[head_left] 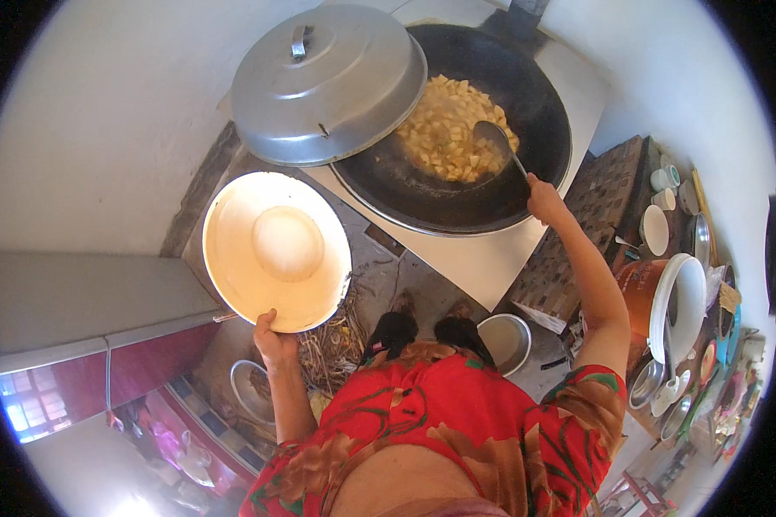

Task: The person adds cubed tofu from a bowl into a wok, stirs the contents with chopsticks and a ladle, then covers the wok. The person later moves a food cover on a table and handles a plastic bag.

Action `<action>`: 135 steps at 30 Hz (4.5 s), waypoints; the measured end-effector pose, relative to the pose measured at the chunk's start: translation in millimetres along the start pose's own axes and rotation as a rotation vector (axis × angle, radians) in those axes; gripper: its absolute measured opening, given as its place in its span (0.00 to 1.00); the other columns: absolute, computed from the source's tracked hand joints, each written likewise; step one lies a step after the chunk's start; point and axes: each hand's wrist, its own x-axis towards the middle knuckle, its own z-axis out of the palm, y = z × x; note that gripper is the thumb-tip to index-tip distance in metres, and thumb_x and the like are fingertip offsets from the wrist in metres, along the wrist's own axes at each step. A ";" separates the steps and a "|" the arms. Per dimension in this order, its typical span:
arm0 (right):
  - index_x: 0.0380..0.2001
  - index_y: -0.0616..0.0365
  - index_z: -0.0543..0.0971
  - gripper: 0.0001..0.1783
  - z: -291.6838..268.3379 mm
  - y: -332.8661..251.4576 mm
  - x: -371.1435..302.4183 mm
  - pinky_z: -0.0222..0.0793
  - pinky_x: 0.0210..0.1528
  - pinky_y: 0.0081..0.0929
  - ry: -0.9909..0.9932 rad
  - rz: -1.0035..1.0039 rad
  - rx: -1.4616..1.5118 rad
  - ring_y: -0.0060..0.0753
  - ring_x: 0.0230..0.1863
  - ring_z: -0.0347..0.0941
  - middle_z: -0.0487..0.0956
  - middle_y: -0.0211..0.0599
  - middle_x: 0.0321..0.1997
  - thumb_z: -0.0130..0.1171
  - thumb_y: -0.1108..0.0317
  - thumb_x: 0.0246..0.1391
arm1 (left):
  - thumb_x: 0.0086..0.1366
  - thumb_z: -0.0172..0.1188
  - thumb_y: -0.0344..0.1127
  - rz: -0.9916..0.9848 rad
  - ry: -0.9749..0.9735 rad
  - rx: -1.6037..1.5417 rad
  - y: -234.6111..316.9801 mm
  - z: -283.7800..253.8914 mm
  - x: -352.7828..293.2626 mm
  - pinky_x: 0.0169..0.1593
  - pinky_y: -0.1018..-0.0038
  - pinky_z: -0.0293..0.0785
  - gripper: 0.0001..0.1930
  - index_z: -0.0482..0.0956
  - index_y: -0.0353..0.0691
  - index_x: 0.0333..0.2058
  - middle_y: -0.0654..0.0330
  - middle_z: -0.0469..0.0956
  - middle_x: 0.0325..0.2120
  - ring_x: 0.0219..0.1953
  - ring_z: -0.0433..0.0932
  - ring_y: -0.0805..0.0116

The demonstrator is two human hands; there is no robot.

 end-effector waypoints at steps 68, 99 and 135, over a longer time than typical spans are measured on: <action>0.56 0.60 0.61 0.32 88.1 -70.4 32.1 0.71 0.35 0.40 0.158 -0.551 -0.235 0.50 0.34 0.74 0.74 0.55 0.37 0.48 0.79 0.41 | 0.51 0.48 0.27 0.049 -0.004 -0.001 -10.6 -1.1 -36.9 0.57 0.59 0.62 0.28 0.58 0.29 0.53 0.48 0.67 0.49 0.52 0.67 0.52; 0.60 0.50 0.56 0.40 -39.4 72.8 -45.3 0.70 0.29 0.33 0.063 -0.669 -0.809 0.43 0.27 0.73 0.70 0.45 0.39 0.51 0.79 0.40 | 0.50 0.47 0.27 -0.003 -0.052 0.037 -13.3 27.9 -34.6 0.58 0.58 0.61 0.30 0.56 0.31 0.55 0.50 0.65 0.51 0.53 0.65 0.53; 0.56 0.41 0.62 0.34 34.6 47.5 -78.6 0.72 0.24 0.35 0.297 -0.389 -0.547 0.42 0.25 0.74 0.68 0.42 0.33 0.51 0.77 0.42 | 0.50 0.49 0.28 -0.044 -0.126 0.039 -19.8 32.6 -15.3 0.58 0.59 0.61 0.29 0.58 0.31 0.54 0.50 0.67 0.49 0.52 0.66 0.53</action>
